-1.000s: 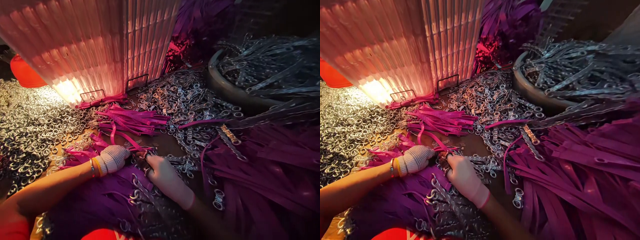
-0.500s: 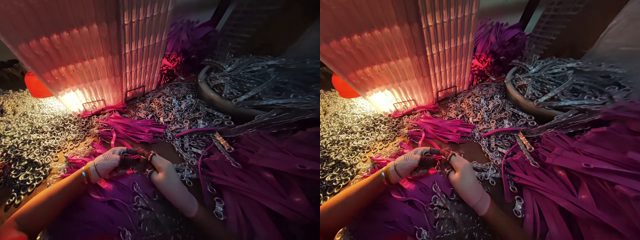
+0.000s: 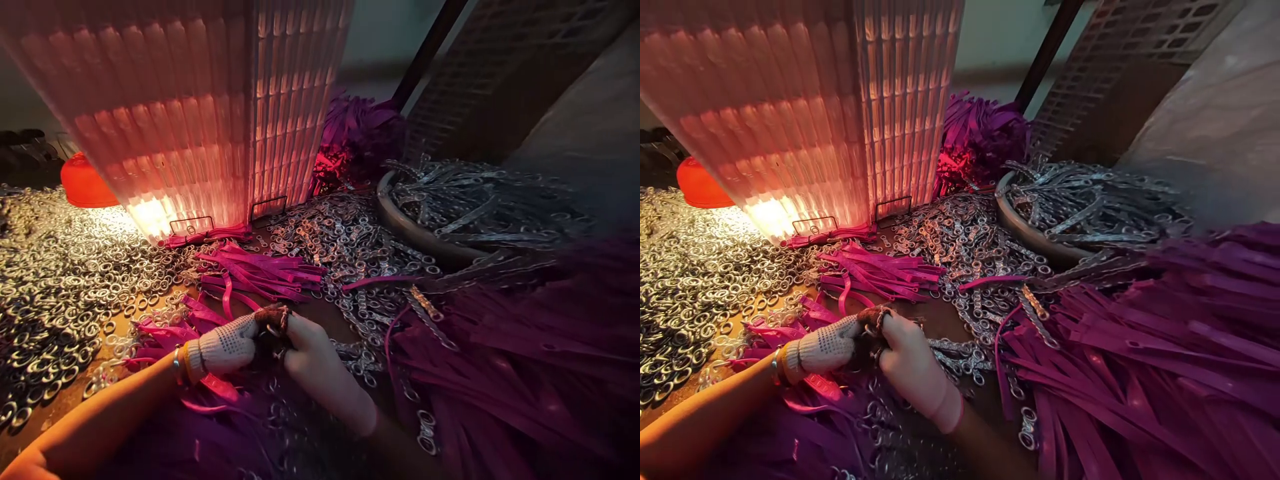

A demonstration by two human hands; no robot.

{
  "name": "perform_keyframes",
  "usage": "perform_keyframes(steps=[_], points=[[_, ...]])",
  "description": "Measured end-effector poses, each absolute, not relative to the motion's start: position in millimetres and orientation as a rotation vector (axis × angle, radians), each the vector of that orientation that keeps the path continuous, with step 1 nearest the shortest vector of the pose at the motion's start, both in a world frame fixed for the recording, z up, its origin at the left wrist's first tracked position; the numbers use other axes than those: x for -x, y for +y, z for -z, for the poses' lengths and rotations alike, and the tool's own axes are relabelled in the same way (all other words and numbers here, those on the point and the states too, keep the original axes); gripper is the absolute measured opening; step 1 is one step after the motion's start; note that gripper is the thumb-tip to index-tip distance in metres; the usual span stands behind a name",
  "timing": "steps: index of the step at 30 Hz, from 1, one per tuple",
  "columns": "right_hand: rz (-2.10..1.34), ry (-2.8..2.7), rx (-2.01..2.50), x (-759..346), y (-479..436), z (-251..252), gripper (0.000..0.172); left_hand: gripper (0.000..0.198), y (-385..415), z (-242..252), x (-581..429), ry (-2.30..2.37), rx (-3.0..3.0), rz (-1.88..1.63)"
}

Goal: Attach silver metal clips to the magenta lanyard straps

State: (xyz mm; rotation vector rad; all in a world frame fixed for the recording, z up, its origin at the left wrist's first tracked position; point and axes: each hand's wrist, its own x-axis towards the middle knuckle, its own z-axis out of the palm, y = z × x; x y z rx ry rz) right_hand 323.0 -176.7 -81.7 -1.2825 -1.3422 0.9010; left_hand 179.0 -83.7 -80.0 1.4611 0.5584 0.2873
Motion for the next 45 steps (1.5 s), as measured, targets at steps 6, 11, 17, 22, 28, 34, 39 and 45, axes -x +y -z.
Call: perform_keyframes(steps=[6,11,17,22,28,34,39,45], points=[[-0.896,-1.045,1.301,-324,-174,84,0.026,0.025,-88,68,-173,0.606,-1.121,-0.111],[-0.860,-0.984,1.340,-326,-174,87,0.030,0.036,-91,75,-172,0.691,-1.017,-0.256],[-0.892,-0.906,1.354,-320,-179,82,0.032,0.035,-95,73,-176,0.767,-1.109,-0.333],[-0.782,-0.991,1.401,-319,-178,83,0.029,0.014,-96,72,-175,0.774,-1.463,-0.352],[-0.432,-1.319,1.478,-317,-182,81,0.025,0.014,-99,84,-179,0.735,-1.120,-0.292],[-0.473,-1.364,1.474,-300,-217,78,0.026,0.032,-74,92,-174,0.939,-1.080,-0.582],[-0.745,-1.091,1.567,-311,-194,64,0.025,0.028,-80,95,-163,0.516,-0.749,-0.416],[-0.929,-0.991,1.557,-311,-176,56,0.024,0.039,-79,108,-157,0.366,-0.524,-0.373]])
